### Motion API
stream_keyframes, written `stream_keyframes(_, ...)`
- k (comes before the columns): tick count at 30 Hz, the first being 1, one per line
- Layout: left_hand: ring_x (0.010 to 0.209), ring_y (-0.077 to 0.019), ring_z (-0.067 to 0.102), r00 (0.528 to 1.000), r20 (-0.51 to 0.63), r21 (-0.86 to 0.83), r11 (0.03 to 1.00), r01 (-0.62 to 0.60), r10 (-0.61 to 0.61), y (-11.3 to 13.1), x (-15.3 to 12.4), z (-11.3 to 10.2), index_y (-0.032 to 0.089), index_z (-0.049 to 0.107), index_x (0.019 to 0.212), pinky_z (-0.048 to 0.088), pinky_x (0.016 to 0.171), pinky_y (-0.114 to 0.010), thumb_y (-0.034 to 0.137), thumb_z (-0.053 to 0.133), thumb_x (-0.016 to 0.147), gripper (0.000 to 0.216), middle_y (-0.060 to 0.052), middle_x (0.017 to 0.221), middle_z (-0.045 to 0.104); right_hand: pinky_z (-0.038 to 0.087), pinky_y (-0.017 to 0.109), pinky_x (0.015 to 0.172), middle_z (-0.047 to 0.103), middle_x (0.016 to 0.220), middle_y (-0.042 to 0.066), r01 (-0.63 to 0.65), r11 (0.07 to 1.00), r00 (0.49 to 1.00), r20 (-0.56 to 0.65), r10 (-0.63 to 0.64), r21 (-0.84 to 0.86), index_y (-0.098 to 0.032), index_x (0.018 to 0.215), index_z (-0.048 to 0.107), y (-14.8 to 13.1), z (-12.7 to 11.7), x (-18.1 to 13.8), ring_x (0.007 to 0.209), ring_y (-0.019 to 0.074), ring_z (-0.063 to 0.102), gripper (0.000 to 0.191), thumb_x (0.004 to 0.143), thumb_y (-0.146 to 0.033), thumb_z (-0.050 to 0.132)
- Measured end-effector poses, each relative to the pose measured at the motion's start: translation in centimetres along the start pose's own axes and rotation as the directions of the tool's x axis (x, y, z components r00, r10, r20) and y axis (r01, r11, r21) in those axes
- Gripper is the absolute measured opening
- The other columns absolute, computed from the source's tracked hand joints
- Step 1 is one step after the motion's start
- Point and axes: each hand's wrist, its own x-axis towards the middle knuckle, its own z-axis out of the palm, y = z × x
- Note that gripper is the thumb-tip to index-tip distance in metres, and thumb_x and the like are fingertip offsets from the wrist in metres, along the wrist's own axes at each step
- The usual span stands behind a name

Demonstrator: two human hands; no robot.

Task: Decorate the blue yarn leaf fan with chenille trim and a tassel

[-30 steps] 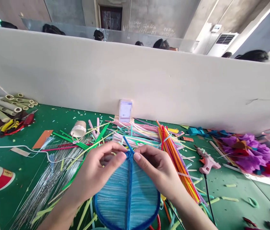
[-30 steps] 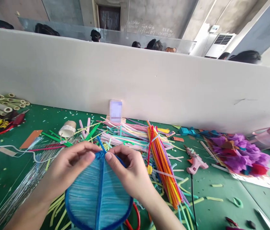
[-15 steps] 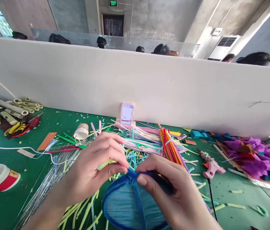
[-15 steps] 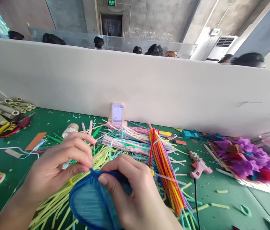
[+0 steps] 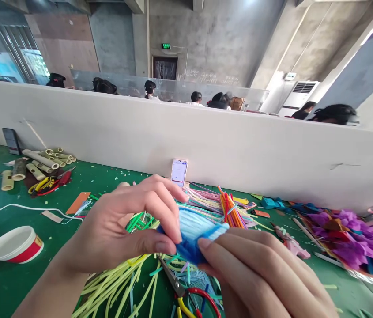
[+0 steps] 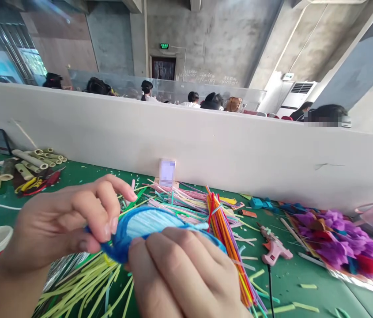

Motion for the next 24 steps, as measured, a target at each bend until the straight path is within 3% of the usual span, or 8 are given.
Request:
stream_keyframes(4,0.093,-0.0212,0.066,1.000,-0.016,-0.025,0.999,0.021,-0.021,-1.0,-0.5,0.5,0.029,0.075,0.084,0.049,0.101,-0.041,0.032,0.074,0.086,0.003,0.000,0.077,0.072,0.059,0.032,0.073,0.073,0.090,0.007,0.035,0.998,0.999,0.019,-0.036,0.047,-0.016,0.114,0.069,0.9,0.4,-1.5,0.081,0.0196,0.069,0.027,0.092,-0.006,0.055)
stream_keyframes(8,0.088,-0.0210,0.067,0.997,0.036,-0.069,0.995,0.075,-0.073,-1.5,-0.6,0.3,0.028,0.076,0.079,0.049,0.099,-0.042,0.036,0.075,0.085,0.010,-0.001,0.075,0.073,0.059,0.034,0.076,0.071,0.089,0.007,0.024,0.995,1.000,0.001,-0.025,0.100,-0.016,0.116,0.068,0.7,1.0,-2.5,0.085,0.0204,0.068,0.026,0.094,-0.008,0.056)
stream_keyframes(11,0.092,-0.0233,0.068,0.979,0.107,-0.093,0.978,0.185,-0.175,-1.7,-0.2,0.0,0.028,0.077,0.076,0.050,0.098,-0.043,0.042,0.075,0.084,0.017,-0.003,0.077,0.075,0.060,0.036,0.076,0.071,0.090,0.006,-0.003,0.992,1.000,-0.013,0.004,0.124,-0.018,0.119,0.067,0.5,1.4,-2.9,0.086,0.0211,0.068,0.027,0.094,-0.012,0.059)
stream_keyframes(15,0.092,-0.0252,0.067,0.930,0.240,-0.170,0.932,0.321,-0.277,-2.6,0.8,0.0,0.027,0.076,0.071,0.052,0.097,-0.045,0.045,0.078,0.079,0.020,-0.004,0.075,0.074,0.061,0.035,0.073,0.071,0.090,0.007,0.013,0.985,1.000,-0.030,-0.008,0.171,-0.018,0.116,0.068,0.8,2.1,-3.0,0.083,0.0201,0.069,0.026,0.094,-0.009,0.056)
stream_keyframes(21,0.099,-0.0257,0.067,0.823,0.439,-0.222,0.844,0.489,-0.361,-4.1,2.0,-0.2,0.026,0.074,0.073,0.048,0.101,-0.046,0.032,0.077,0.079,0.009,-0.004,0.080,0.073,0.061,0.032,0.067,0.071,0.087,0.007,0.062,0.971,0.996,-0.079,-0.045,0.231,-0.011,0.107,0.069,1.6,3.4,-2.7,0.082,0.0178,0.068,0.025,0.090,-0.001,0.054)
stream_keyframes(23,0.109,-0.0264,0.064,0.847,0.381,-0.242,0.844,0.479,-0.372,-4.3,1.7,-0.4,0.025,0.074,0.079,0.046,0.104,-0.044,0.032,0.078,0.078,0.009,-0.006,0.097,0.073,0.061,0.031,0.067,0.071,0.087,0.007,0.080,0.975,0.993,-0.101,-0.060,0.208,-0.010,0.106,0.069,2.1,3.9,-2.6,0.081,0.0179,0.068,0.025,0.089,0.000,0.054)
stream_keyframes(24,0.113,-0.0263,0.062,0.878,0.269,-0.238,0.856,0.459,-0.395,-4.3,1.4,-0.4,0.024,0.074,0.088,0.047,0.103,-0.042,0.034,0.078,0.078,0.014,-0.007,0.106,0.072,0.061,0.031,0.068,0.071,0.088,0.008,0.086,0.979,0.991,-0.114,-0.066,0.185,-0.010,0.107,0.069,2.4,4.2,-2.7,0.082,0.0182,0.067,0.025,0.089,0.000,0.055)
